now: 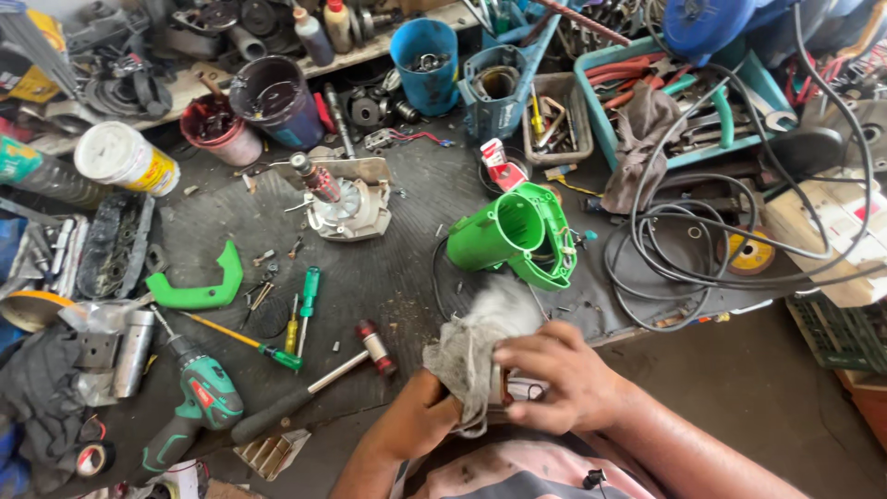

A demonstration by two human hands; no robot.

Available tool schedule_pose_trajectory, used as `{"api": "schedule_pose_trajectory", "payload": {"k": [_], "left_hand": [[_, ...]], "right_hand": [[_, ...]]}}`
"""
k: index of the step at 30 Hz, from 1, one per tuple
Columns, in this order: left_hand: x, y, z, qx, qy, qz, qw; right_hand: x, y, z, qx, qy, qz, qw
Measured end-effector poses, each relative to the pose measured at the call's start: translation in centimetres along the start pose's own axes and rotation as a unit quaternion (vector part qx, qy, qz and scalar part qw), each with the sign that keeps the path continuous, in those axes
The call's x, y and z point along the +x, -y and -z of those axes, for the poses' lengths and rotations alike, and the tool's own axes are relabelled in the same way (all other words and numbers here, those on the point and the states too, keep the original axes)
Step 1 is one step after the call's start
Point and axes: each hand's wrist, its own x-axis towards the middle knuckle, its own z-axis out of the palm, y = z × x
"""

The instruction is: The person handles a small electric motor armature at a cluttered workbench, wipes it with a cloth, and twists and wraps yellow and blue wire around the armature's terminals, pressing the windings into place by hand.

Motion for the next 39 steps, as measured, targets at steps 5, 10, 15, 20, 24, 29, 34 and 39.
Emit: {"api": "schedule_pose_trajectory", "payload": {"k": [5,10,15,20,24,29,34,39], "left_hand": [[0.3,-0.5,-1.1,-0.206,-0.152,-0.156,0.954],[0.8,0.8,-0.3,-0.187,-0.324,-0.174,0.911],[-0.1,-0.4,1.2,-0.199,-0.33,-0.183,0.904],[-2.7,-1.5,4.2,-0.132,-0.279,-0.173,0.935],[-4.8,-1.8,8.3,-0.148,-0.241,-0.075,0.956],[-5.1,-1.9,12.8,-0.468,-0.316,-0.037,0.825],[-3.7,-2.0,16.6,-0.561,-0.261,0.08,0.782],[-5.2,-5.8,22.1,0.14,-0.334,-0.144,0.921]], "right_hand": [[2.3,2.5,-3.5,0.136,-0.19,-0.303,0.924],[3.1,3.4,-5.5,0.245,-0.014,-0.498,0.831],[5.4,4.7,-9.8,0.29,-0.154,-0.474,0.817],[7.8,6.7,-13.4,0.294,-0.145,-0.488,0.809],[9.2,6.2,-15.2,0.446,-0.19,-0.536,0.691],[10.7,6.2,-17.7,0.411,-0.231,-0.484,0.737],[11.4,6.5,-20.0,0.281,-0.174,-0.383,0.863],[11.0,7.9,-21.9,0.293,-0.216,-0.503,0.784]]}}
